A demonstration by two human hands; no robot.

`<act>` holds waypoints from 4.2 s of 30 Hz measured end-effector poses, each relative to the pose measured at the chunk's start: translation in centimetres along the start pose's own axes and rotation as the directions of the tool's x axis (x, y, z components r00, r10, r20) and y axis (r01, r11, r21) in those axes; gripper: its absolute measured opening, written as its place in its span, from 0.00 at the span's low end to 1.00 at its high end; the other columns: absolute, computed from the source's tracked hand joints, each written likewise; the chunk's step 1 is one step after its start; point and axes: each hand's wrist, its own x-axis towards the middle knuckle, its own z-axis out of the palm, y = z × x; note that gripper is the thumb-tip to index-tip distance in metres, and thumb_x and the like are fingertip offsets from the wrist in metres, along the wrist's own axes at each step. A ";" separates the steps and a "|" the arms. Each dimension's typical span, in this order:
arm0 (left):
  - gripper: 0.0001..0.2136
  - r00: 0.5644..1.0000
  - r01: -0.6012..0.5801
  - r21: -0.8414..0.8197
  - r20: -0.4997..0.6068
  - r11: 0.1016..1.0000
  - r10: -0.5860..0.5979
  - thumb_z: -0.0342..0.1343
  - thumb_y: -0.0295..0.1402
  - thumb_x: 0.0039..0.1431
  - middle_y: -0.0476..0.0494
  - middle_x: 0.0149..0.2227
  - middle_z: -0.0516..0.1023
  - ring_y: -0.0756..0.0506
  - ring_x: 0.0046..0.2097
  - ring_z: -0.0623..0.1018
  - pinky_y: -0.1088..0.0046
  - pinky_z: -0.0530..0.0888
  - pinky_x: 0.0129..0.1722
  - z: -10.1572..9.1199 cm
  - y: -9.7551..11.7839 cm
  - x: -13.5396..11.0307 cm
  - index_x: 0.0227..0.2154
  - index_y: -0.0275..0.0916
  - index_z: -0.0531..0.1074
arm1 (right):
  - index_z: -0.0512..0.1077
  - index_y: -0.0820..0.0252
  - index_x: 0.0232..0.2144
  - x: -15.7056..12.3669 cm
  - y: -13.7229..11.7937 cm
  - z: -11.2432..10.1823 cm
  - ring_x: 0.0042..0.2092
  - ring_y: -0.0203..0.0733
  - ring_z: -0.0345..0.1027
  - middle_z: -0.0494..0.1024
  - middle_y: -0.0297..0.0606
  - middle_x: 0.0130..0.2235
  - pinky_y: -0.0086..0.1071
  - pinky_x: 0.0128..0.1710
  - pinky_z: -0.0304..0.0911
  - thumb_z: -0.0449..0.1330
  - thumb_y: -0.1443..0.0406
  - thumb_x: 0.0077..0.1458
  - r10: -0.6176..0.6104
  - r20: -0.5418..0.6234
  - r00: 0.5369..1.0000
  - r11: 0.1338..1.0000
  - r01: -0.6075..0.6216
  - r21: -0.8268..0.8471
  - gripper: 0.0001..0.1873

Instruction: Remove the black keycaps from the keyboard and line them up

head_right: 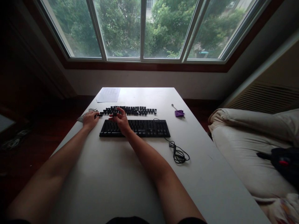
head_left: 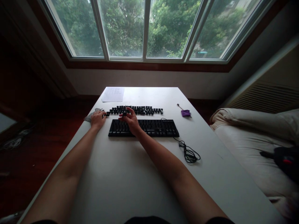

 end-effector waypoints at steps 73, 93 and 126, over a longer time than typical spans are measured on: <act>0.18 0.895 -0.331 -0.449 0.131 0.830 0.427 0.61 0.45 0.60 0.40 0.58 0.72 0.35 0.60 0.69 0.51 0.69 0.61 -5.1 5.7 -9.5 0.50 0.46 0.74 | 0.78 0.55 0.36 0.0 -1.8 -0.1 0.32 0.37 0.68 0.77 0.30 0.30 0.28 0.36 0.61 0.63 0.66 0.54 -0.053 0.218 0.974 0.673 0.196 -0.713 0.06; 0.24 0.906 -0.320 -0.450 0.114 0.834 0.408 0.62 0.46 0.58 0.40 0.57 0.72 0.35 0.59 0.70 0.52 0.69 0.61 -4.6 5.3 -9.4 0.55 0.46 0.69 | 0.74 0.54 0.33 -1.0 -0.4 1.2 0.30 0.39 0.65 0.75 0.32 0.28 0.30 0.33 0.56 0.62 0.66 0.56 -0.003 0.272 0.962 0.420 0.248 -0.873 0.01; 0.10 0.949 -0.243 -0.446 0.074 0.861 0.306 0.58 0.39 0.63 0.43 0.51 0.78 0.37 0.55 0.73 0.53 0.69 0.59 -4.8 7.1 -9.4 0.43 0.47 0.80 | 0.64 0.57 0.26 -0.5 -1.8 -0.8 0.27 0.33 0.58 0.67 0.25 0.22 0.26 0.28 0.51 0.58 0.64 0.47 0.141 0.311 0.940 0.532 0.193 -0.824 0.05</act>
